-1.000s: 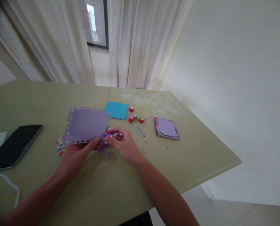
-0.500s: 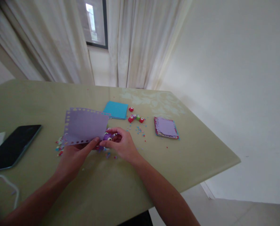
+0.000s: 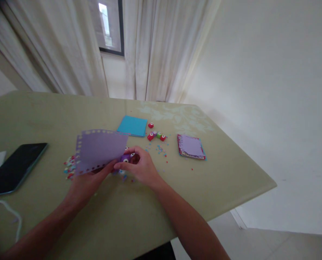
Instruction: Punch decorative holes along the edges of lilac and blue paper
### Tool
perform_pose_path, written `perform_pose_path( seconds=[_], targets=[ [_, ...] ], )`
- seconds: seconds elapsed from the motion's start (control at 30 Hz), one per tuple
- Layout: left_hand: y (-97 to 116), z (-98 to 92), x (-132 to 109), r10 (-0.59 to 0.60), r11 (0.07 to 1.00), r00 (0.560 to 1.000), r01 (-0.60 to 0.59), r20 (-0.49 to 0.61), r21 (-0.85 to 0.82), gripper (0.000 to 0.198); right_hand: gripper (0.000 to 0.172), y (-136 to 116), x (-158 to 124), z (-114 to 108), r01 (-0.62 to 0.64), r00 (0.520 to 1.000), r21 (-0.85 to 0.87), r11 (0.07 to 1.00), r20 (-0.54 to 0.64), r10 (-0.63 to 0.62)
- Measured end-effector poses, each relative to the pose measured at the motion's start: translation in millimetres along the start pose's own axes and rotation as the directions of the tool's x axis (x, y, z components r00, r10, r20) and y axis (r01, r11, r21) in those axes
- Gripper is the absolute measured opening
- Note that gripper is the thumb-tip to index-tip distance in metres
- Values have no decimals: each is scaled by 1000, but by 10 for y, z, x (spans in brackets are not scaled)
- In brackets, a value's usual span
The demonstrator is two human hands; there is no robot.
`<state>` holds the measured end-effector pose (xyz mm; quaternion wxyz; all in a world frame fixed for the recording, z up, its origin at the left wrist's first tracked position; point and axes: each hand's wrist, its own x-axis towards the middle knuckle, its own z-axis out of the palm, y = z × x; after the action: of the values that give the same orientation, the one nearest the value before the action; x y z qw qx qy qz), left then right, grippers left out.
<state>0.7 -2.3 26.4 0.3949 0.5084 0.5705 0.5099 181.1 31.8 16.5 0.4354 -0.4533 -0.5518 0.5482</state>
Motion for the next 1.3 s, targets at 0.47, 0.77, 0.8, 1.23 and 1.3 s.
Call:
perform_pose_path(
  seconds=[0.47,0.77,0.8,1.23,1.3],
  targets=[
    [-6,-3,29,4,1000,999,-3,52,-21,30,52,-91,-12,-26,-136,978,236,962,188,93],
    [-124,-12,29,-35,999,995,36,92,-10,37,50,-69,-8,-47,-159,971,180,971,208,121],
    [-122,-14,28,-39,999,996,39,85,-6,37,50,-70,-8,-46,-156,970,180,971,211,117],
    [-84,0,26,-12,999,996,17,92,-45,36,53,-83,-23,-28,-144,963,140,980,246,106],
    [-83,5,26,-18,999,995,22,100,-46,36,52,-84,-24,-23,-137,961,149,979,258,95]
  ],
)
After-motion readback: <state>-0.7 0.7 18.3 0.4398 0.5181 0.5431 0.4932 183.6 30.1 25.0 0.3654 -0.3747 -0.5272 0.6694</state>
